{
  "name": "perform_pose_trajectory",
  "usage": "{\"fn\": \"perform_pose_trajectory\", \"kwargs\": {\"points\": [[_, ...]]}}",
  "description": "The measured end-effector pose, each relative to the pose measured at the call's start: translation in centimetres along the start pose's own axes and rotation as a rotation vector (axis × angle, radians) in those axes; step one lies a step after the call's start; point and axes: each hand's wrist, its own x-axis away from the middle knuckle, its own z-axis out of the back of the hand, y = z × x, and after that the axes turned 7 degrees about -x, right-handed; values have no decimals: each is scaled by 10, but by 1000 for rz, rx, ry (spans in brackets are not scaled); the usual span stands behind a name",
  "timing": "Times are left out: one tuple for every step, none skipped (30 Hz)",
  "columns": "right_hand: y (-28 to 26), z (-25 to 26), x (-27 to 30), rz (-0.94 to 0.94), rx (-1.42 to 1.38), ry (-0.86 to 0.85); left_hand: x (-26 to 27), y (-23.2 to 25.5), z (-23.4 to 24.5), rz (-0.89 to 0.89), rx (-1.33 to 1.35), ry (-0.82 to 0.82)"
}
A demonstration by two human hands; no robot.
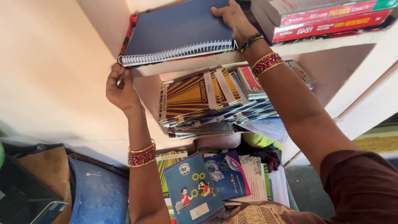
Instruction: The person organizes books and notebooks in a wall niche, picking them up from a pile, flipping through the pages of some items, and placing them onto a shelf.
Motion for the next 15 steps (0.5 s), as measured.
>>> {"fn": "perform_pose_trajectory", "kwargs": {"points": [[-2,-3,3,13,-4,-34,-2,1,-1,-22,-20,17],[-3,-5,7,-9,42,-2,-2,1,-3,-38,-40,33],[-5,-7,9,-31,88,30,-1,1,-4,-55,-61,49],[-7,-11,11,-50,132,59,0,2,-5,-69,-92,65],[-7,-15,13,-36,162,74,1,3,-6,-83,-123,80],[-5,-19,15,-21,192,89,2,4,-8,-99,-153,95],[-5,-21,15,-5,221,103,2,6,-10,-97,-166,108],[-5,-21,15,-12,235,79,2,7,-11,-93,-180,119],[-5,-20,13,-19,249,54,2,8,-13,-89,-194,129],[-5,-19,10,-24,262,28,2,8,-14,-117,-196,127],[-5,-17,7,-22,293,29,2,9,-15,-144,-198,125],[-4,-16,4,-21,323,28,1,9,-16,-172,-200,125],[-3,-15,3,-20,354,27,2,10,-16,-174,-219,122],[-3,-14,2,0,375,32,3,11,-16,-177,-238,121],[-2,-14,1,19,396,37,3,13,-16,-181,-256,120]]}}
